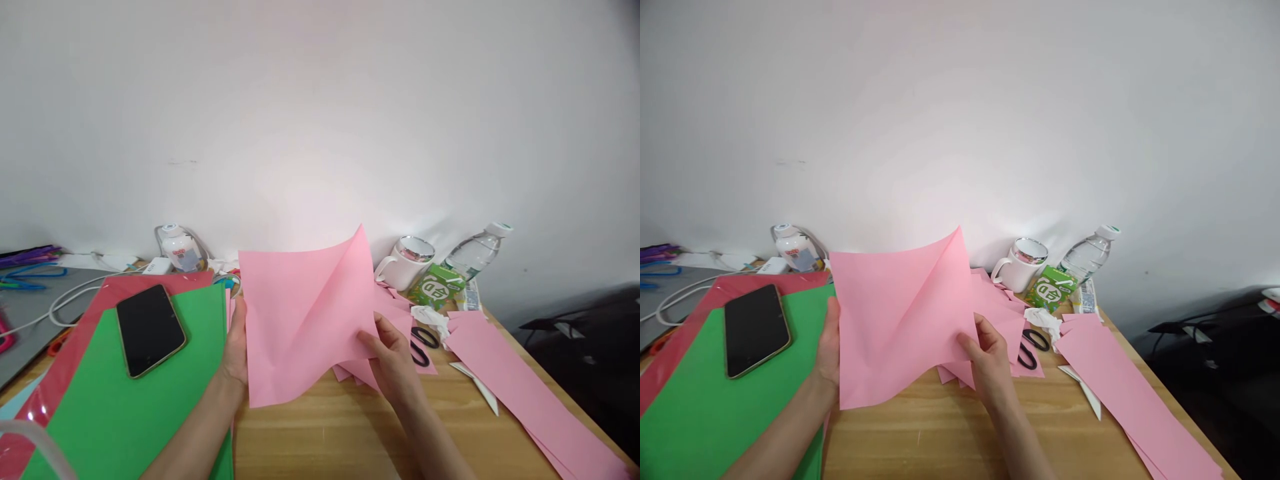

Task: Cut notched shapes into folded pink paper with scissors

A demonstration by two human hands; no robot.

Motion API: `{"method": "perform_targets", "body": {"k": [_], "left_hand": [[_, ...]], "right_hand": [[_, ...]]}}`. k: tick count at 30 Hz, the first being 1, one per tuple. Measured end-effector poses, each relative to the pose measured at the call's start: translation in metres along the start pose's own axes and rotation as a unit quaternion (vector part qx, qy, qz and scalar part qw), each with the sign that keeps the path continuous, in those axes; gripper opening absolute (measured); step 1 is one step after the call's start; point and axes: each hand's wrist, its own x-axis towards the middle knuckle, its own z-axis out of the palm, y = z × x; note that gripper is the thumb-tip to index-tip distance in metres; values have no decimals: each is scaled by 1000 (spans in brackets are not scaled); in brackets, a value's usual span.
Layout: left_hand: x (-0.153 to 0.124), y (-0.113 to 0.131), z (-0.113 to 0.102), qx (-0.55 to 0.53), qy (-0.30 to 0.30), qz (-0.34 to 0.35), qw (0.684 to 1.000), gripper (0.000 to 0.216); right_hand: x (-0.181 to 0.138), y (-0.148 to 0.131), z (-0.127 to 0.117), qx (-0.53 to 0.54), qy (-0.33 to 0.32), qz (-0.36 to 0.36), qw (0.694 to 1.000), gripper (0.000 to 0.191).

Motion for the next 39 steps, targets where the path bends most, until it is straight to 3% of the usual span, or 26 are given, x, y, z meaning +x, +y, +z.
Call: {"method": "perform_targets", "body": {"k": [6, 15, 26, 32, 39], "left_hand": [[2, 2, 3, -12, 35, 2, 999, 57], [6, 2, 3, -19, 29, -7, 999, 62], [7, -1, -4, -6, 52, -48, 997, 62], [8, -4, -4, 5, 77, -40, 996, 59], [10, -5, -7, 9, 64, -38, 997, 60]], "right_hand": [[0, 2, -2, 1, -9, 0, 1000, 25], [-1, -3, 2, -1, -6, -14, 1000, 27], [1, 2, -1, -37, 26, -19, 999, 39], [1, 2, -3, -35, 54, -6, 998, 55], [0, 0, -3, -40, 48, -6, 998, 55]]}}
